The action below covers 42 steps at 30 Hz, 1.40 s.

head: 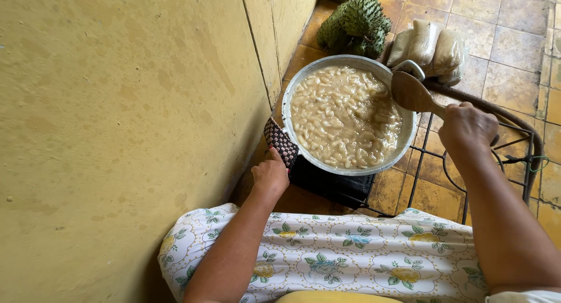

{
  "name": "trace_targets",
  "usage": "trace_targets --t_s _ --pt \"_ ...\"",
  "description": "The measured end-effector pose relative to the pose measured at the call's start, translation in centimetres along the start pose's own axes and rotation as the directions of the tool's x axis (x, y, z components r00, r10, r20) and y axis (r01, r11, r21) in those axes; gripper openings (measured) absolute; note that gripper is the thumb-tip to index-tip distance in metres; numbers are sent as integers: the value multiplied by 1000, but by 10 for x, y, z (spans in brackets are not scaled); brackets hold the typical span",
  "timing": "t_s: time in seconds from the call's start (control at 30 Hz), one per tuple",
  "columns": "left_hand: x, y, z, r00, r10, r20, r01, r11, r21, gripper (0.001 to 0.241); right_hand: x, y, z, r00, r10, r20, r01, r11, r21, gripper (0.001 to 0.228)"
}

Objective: Stirring a thick mixture in a pot on a portable stove using a wooden spoon

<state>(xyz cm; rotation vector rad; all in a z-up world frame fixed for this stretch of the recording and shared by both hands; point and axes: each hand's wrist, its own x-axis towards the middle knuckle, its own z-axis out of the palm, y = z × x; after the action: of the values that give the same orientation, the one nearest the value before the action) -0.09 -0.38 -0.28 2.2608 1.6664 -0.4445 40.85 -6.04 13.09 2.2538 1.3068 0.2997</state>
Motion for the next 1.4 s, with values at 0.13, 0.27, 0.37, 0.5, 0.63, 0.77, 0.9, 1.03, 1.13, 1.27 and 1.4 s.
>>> trace_targets --t_s 0.13,0.27,0.37,0.5,0.63,0.77,0.9,1.03,1.13,1.27,1.4 --pt "2 2 3 1000 8 -30 -7 1000 22 79 7 -6 21 996 -65 -62 69 996 62 26" --pt "-2 4 -7 1000 0 28 0 1000 20 79 13 -1 25 983 -87 -162 108 986 128 21" --pt "-4 5 -13 999 6 46 -8 999 34 80 20 2 17 985 -41 -170 58 994 96 18" --pt "-2 1 0 1000 6 -3 -6 999 37 81 41 1 26 996 -25 -85 32 996 86 19" --pt "0 0 7 999 -3 -42 5 999 40 81 72 -12 39 995 -57 -85 67 990 122 20" --pt "2 -2 13 996 -6 -93 8 1000 13 81 97 -29 37 983 -21 -183 46 991 128 21" --pt "-3 -2 1 992 -25 -126 5 988 -155 73 104 -47 32 886 -129 -446 194 976 103 29" --pt "-5 -1 -5 982 -19 -186 -20 978 -207 67 121 -27 37 817 -282 -502 346 938 36 27" --pt "-5 1 -14 956 -13 -293 -56 973 -223 54 125 -16 38 849 -219 -482 334 928 166 29" --pt "-3 2 -18 958 -13 -288 -52 975 -217 52 143 -26 50 868 -128 -480 179 982 62 29" --pt "-3 2 -16 950 25 -312 -81 982 -169 57 141 -46 21 899 -163 -407 222 970 101 22"
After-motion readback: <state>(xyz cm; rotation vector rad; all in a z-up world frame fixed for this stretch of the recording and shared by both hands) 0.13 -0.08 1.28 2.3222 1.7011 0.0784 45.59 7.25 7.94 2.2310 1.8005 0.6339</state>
